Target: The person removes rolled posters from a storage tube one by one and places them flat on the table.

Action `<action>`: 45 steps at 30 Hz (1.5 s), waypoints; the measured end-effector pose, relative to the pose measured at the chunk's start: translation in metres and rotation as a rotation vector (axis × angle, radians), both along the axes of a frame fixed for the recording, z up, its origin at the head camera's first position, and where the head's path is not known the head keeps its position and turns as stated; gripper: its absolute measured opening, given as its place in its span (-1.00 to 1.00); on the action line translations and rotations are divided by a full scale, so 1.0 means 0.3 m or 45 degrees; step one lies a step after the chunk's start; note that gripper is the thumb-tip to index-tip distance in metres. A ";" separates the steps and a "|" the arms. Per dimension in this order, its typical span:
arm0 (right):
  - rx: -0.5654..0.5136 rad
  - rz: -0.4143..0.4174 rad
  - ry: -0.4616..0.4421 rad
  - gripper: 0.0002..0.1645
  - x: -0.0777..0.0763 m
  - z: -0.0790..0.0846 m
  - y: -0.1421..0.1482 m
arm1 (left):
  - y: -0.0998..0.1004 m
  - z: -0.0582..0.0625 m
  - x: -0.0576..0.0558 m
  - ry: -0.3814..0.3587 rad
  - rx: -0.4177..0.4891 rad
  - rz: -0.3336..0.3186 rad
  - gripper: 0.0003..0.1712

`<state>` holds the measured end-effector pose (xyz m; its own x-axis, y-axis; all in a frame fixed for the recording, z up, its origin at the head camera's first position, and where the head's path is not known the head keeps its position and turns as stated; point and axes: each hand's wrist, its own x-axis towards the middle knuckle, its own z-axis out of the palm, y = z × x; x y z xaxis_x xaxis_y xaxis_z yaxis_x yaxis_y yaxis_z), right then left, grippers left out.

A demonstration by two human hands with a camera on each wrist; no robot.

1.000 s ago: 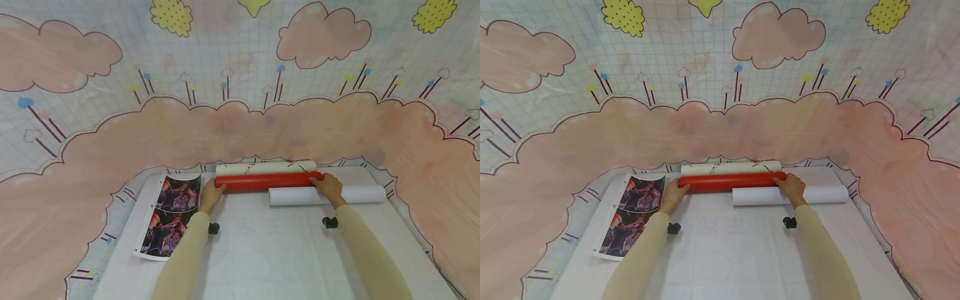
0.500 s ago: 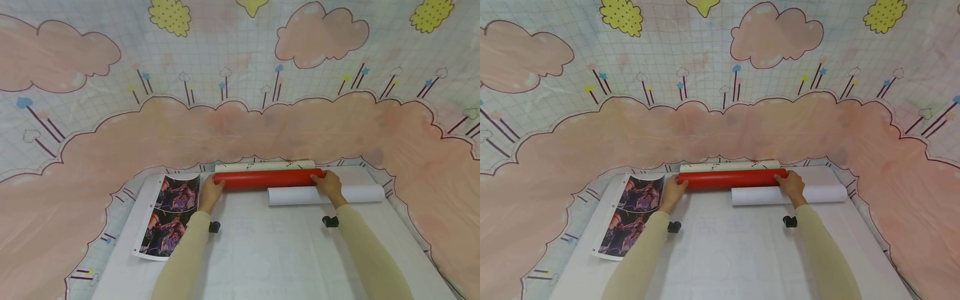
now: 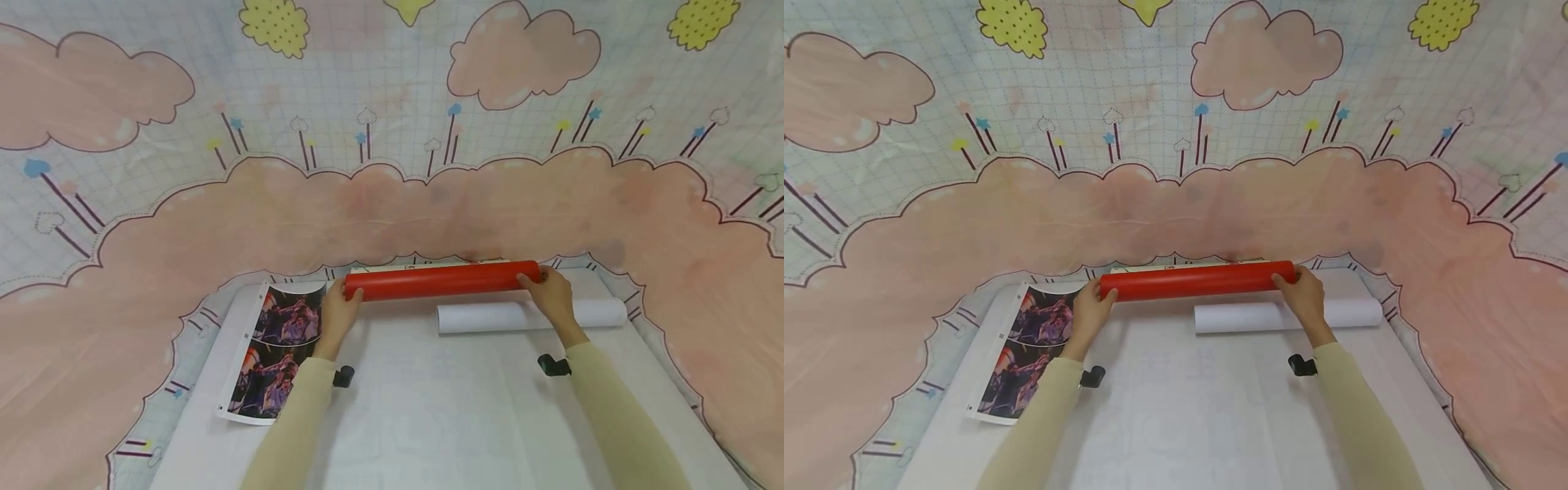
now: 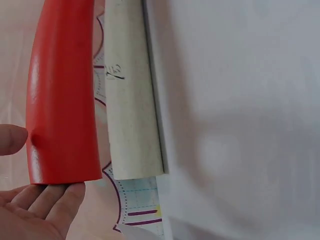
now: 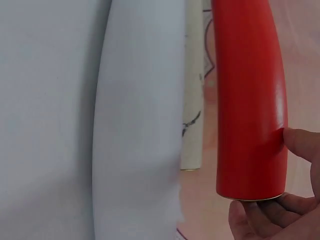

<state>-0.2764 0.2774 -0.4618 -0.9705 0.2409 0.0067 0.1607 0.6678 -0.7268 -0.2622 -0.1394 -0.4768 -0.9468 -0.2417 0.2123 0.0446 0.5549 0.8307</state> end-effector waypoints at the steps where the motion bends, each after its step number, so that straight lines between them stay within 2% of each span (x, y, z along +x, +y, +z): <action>1: 0.006 0.000 0.022 -0.17 0.012 0.004 0.002 | 0.001 0.000 0.012 0.010 0.002 0.001 -0.47; 5: 0.014 -0.018 0.089 -0.18 0.069 0.010 0.005 | 0.006 -0.002 0.064 0.039 -0.009 0.007 -0.46; 16: -0.065 -0.102 0.122 -0.21 0.253 -0.009 0.007 | 0.017 0.017 0.231 0.059 0.042 -0.045 -0.40; 23: -0.070 -0.180 0.078 -0.20 0.353 -0.042 0.021 | 0.036 -0.003 0.305 0.066 0.043 -0.093 -0.39; 32: -0.078 -0.168 0.111 -0.22 0.415 -0.114 0.021 | 0.037 -0.047 0.367 0.031 0.019 -0.078 -0.41; 40: -0.100 -0.144 0.010 -0.18 0.459 -0.196 0.005 | 0.016 -0.111 0.425 -0.018 -0.001 -0.052 -0.42; 45: -0.106 -0.146 -0.012 -0.15 0.459 -0.209 0.000 | 0.024 -0.142 0.441 0.000 -0.067 -0.011 -0.43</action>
